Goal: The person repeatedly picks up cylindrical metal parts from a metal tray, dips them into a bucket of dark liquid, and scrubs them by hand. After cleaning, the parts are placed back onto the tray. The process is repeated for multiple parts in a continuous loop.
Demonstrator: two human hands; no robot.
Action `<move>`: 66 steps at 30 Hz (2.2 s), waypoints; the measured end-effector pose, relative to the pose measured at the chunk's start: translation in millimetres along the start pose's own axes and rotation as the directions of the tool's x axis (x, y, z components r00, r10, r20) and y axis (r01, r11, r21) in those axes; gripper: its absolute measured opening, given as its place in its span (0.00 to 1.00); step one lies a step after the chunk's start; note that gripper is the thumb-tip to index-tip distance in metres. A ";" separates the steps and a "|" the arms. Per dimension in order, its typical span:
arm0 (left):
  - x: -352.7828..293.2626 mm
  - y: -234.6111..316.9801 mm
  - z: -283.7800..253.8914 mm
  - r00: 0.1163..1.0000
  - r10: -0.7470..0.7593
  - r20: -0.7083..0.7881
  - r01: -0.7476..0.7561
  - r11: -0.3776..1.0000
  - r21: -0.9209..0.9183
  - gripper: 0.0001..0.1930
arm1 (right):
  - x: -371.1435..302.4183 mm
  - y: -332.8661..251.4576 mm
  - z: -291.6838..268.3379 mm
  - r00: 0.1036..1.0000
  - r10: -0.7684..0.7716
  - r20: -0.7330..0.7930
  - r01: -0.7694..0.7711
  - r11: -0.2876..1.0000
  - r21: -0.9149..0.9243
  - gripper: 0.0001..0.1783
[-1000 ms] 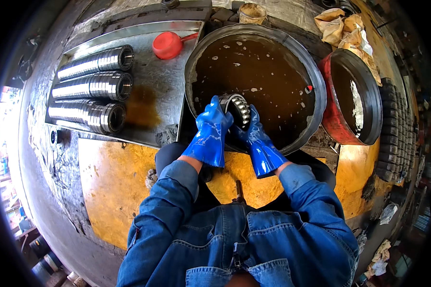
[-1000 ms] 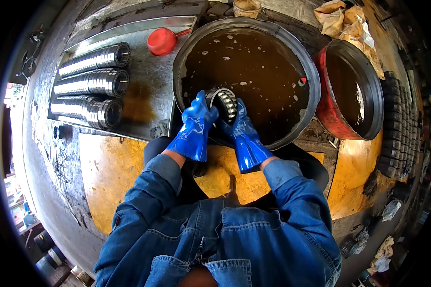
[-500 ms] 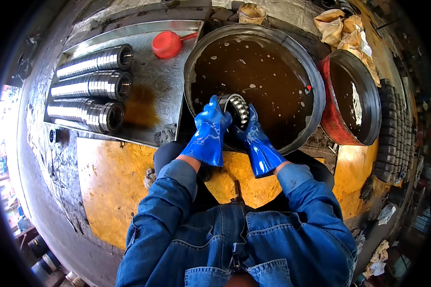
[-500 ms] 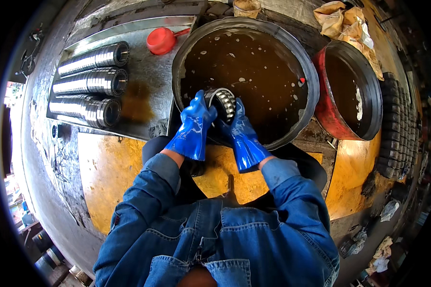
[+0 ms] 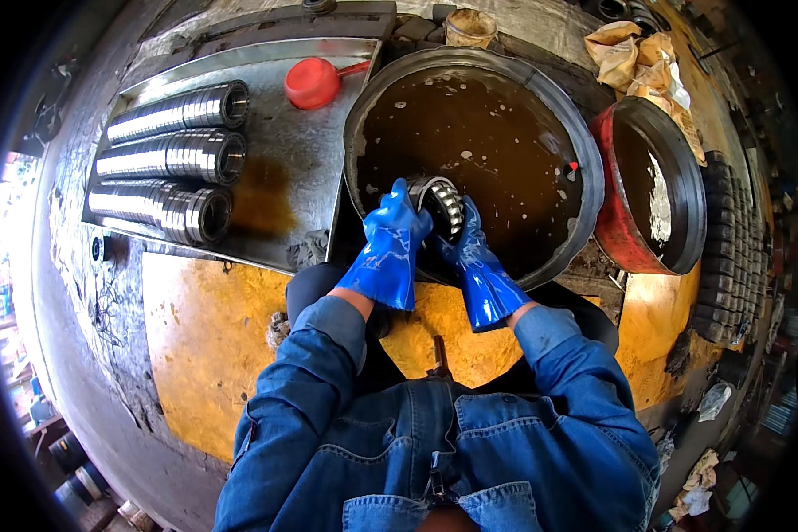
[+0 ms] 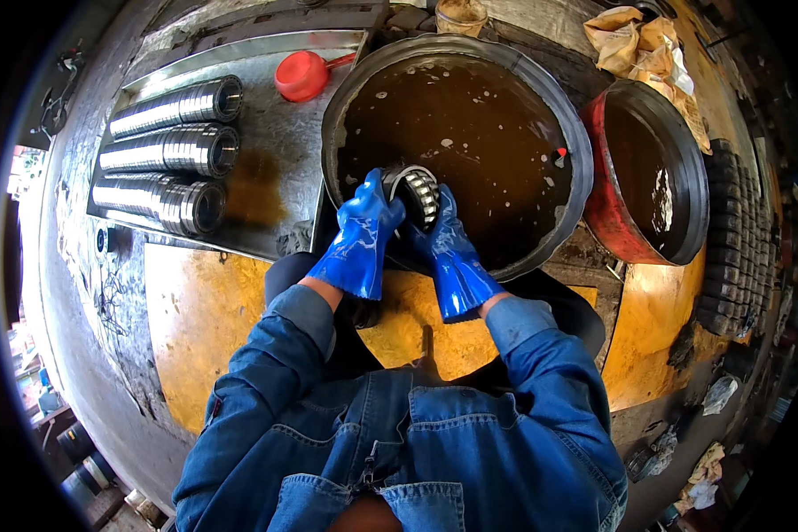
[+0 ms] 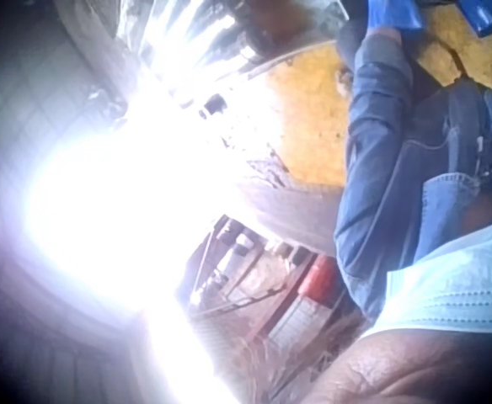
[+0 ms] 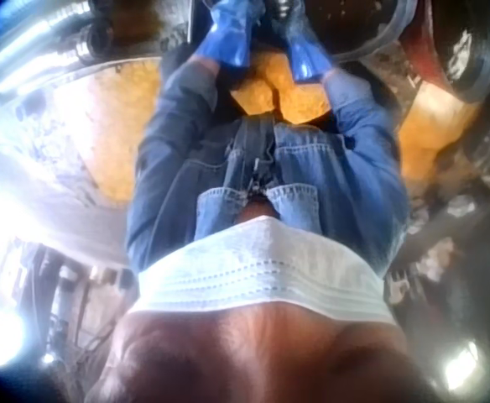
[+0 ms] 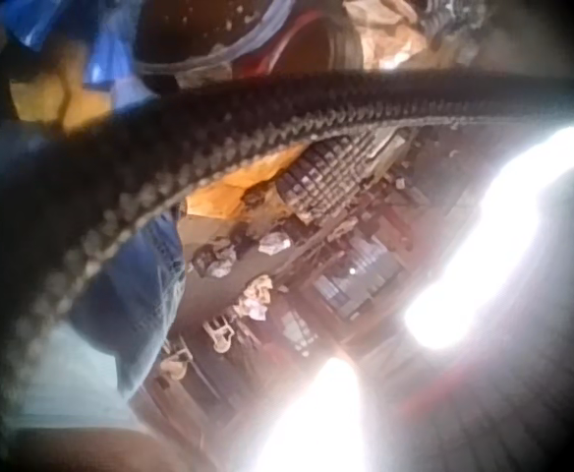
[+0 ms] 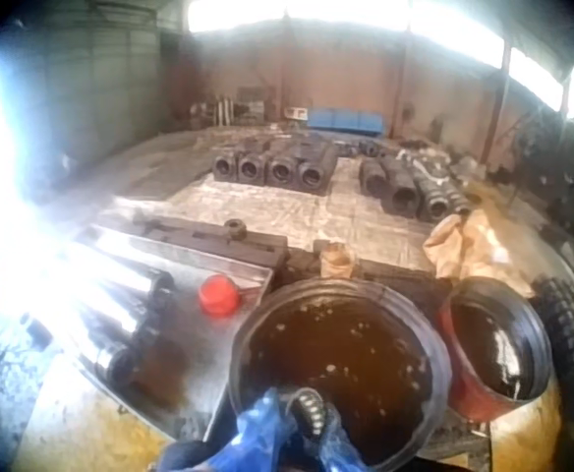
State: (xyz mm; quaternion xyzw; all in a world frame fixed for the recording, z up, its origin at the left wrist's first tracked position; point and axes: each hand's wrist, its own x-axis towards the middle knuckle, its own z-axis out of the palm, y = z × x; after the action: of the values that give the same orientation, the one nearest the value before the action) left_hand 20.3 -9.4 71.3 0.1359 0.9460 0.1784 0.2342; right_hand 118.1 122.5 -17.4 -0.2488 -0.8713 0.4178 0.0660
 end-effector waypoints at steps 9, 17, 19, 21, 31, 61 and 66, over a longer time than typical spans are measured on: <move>3.3 3.0 -0.2 0.999 -0.038 0.018 0.039 0.997 -0.064 0.39 | 80.5 -59.0 -25.2 0.898 0.108 0.427 -0.139 0.990 0.041 0.32; 0.3 -10.5 6.8 0.999 -0.013 -0.041 0.012 0.999 -0.030 0.39 | -5.1 -44.9 -39.8 0.960 0.154 0.234 -0.146 0.988 -0.054 0.45; 1.6 -5.2 5.0 0.999 0.003 -0.038 -0.003 1.000 -0.015 0.40 | 45.3 -59.0 -46.6 0.929 0.175 0.327 -0.176 0.984 -0.025 0.47; 3.3 1.5 0.4 1.000 0.000 -0.023 -0.001 0.999 -0.040 0.39 | 76.4 -48.8 -39.2 0.911 0.079 0.404 -0.116 0.991 0.067 0.47; 1.3 -4.7 0.5 1.000 -0.001 -0.021 0.000 0.999 -0.034 0.39 | -17.7 -11.2 -23.8 0.990 -0.038 0.136 0.053 0.992 -0.110 0.53; -0.4 -6.7 1.5 1.000 -0.008 -0.024 0.008 1.000 -0.021 0.39 | -9.8 -25.7 -19.2 0.994 0.045 0.103 -0.052 0.996 0.070 0.49; 3.2 -6.1 4.5 0.999 -0.009 -0.037 0.007 0.999 -0.049 0.39 | 64.4 -55.3 -36.3 0.916 0.076 0.394 -0.080 0.997 -0.007 0.43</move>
State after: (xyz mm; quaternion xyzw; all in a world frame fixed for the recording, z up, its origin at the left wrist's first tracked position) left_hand 18.7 -12.6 63.9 0.1228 0.9461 0.2032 0.2204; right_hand 53.0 150.0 42.0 -0.1936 -0.8542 0.4657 -0.1263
